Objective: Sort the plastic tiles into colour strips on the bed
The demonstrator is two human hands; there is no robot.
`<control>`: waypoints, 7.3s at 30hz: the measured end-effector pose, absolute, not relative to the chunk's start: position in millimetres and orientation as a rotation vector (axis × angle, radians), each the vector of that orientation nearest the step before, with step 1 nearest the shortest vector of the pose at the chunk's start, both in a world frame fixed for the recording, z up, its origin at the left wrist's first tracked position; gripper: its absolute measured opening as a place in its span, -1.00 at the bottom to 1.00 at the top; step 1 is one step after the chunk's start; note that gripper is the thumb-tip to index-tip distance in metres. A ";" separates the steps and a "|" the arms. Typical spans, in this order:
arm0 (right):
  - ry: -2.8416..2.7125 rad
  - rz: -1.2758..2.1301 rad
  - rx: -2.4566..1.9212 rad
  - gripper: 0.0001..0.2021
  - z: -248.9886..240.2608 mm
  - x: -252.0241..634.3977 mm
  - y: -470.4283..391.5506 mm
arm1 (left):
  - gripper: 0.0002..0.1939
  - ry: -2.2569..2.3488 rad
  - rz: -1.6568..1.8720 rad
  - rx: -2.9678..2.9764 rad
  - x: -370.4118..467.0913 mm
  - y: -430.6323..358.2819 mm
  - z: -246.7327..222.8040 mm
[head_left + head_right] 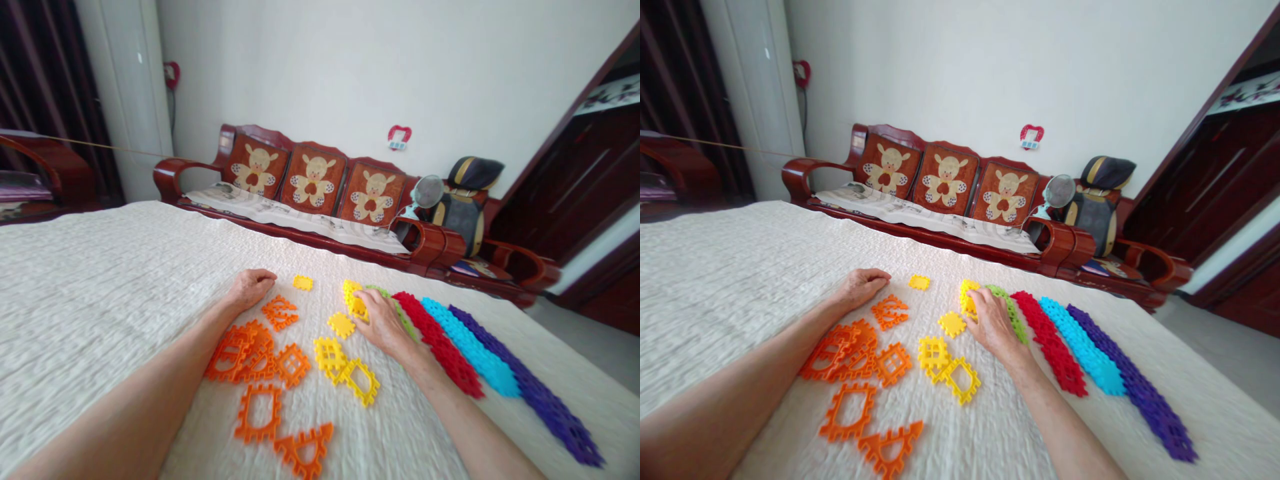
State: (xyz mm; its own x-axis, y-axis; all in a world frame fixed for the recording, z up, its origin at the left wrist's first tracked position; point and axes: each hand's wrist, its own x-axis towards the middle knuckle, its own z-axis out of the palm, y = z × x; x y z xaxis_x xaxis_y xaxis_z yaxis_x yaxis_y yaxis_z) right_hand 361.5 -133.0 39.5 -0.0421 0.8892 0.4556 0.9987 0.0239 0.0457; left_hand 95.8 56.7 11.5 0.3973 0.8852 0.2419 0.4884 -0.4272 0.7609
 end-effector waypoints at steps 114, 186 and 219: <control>-2.292 0.263 -1.677 -0.67 82.5 313.8 -166.0 | -0.71 1.158 0.903 2.076 96.5 61.8 5.4; -2.191 0.094 -1.844 -0.51 70.9 322.7 -160.6 | -0.70 1.141 0.910 2.058 97.0 63.1 3.5; -2.183 0.274 -2.118 -0.64 88.8 318.8 -183.2 | -0.69 1.140 0.905 2.063 97.9 63.6 3.5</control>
State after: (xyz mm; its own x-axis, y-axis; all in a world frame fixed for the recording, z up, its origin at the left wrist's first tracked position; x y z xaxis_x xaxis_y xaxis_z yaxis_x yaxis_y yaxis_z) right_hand 318.8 -183.2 88.8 -0.0361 0.9975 -0.0615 0.9818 0.0239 -0.1884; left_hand 97.9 63.6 3.5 0.3965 0.8773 0.2703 0.4629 -0.4453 0.7664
